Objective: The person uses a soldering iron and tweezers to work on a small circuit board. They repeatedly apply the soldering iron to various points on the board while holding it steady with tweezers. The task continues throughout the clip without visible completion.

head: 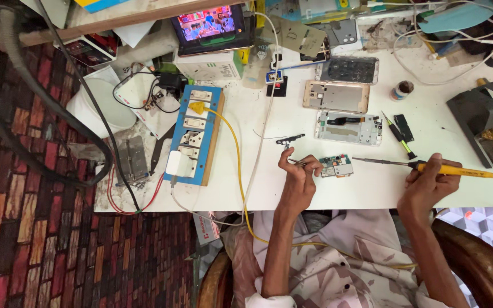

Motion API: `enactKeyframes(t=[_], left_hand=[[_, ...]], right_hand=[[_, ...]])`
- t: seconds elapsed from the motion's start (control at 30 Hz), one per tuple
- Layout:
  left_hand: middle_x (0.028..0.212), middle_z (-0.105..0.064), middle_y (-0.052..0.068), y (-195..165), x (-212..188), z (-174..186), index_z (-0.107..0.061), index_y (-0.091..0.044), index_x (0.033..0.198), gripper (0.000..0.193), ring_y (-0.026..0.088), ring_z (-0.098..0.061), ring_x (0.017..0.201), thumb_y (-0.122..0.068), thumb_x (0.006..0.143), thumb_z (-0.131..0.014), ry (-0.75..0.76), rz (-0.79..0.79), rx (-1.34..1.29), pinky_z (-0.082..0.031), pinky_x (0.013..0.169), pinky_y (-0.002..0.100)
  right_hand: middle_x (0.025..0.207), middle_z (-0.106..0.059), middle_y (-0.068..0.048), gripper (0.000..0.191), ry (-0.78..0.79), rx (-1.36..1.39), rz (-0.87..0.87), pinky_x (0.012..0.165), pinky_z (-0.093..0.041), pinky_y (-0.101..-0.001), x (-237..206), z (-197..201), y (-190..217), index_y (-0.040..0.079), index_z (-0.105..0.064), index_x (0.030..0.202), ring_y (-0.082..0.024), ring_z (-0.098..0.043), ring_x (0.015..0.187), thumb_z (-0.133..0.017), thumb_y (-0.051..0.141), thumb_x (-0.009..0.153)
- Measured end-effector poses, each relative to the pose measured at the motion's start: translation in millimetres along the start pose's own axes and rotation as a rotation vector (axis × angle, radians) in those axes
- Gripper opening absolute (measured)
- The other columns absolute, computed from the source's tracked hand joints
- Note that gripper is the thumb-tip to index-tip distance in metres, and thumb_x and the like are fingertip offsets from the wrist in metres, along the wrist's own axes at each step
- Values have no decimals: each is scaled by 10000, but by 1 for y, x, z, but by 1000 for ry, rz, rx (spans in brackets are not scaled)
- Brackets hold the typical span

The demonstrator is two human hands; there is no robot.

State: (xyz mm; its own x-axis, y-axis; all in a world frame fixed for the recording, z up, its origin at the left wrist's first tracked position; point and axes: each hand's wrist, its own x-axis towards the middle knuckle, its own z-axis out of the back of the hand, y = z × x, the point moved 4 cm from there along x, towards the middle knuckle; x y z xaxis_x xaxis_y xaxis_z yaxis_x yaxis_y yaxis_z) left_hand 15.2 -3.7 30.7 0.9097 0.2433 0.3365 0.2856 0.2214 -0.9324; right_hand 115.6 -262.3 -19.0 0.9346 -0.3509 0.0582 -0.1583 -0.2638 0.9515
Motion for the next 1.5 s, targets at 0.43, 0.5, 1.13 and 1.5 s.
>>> enactKeyframes(t=[0.43, 0.5, 1.13, 1.5], left_hand=[[829, -562, 88, -6, 1, 0, 22, -59, 1377, 538, 210, -546, 746, 123, 994, -309, -50, -23, 45, -438, 989, 341], [833, -550, 83, -5, 2, 0, 4, -65, 1362, 519, 205, -531, 746, 121, 986, -302, -44, -6, 5, -461, 951, 322], [802, -515, 70, 3, 1, -1, -87, -108, 1194, 277, 182, -460, 725, 17, 1095, -314, -18, 13, -30, -420, 930, 324], [800, -505, 69, 2, 3, -2, -99, -104, 1194, 252, 181, -440, 737, -85, 1139, -344, -34, 67, -97, -420, 876, 318]], right_hand=[[762, -471, -26, 244, 10, -1, -21, 459, -334, -258, -2, -1, 4, 81, -420, 1044, -92, -432, 528, -605, 183, 1167], [737, -470, -39, 255, 49, 0, 40, 488, -344, -267, -2, -4, 7, 73, -422, 1051, -94, -434, 519, -605, 179, 1195], [730, -464, -20, 249, 70, 8, 23, 473, -341, -256, -4, -11, 13, 68, -425, 1021, -89, -419, 521, -595, 161, 1177], [728, -458, -12, 238, 67, -60, 31, 471, -336, -249, -5, -11, 16, 69, -431, 1033, -84, -423, 533, -588, 167, 1183]])
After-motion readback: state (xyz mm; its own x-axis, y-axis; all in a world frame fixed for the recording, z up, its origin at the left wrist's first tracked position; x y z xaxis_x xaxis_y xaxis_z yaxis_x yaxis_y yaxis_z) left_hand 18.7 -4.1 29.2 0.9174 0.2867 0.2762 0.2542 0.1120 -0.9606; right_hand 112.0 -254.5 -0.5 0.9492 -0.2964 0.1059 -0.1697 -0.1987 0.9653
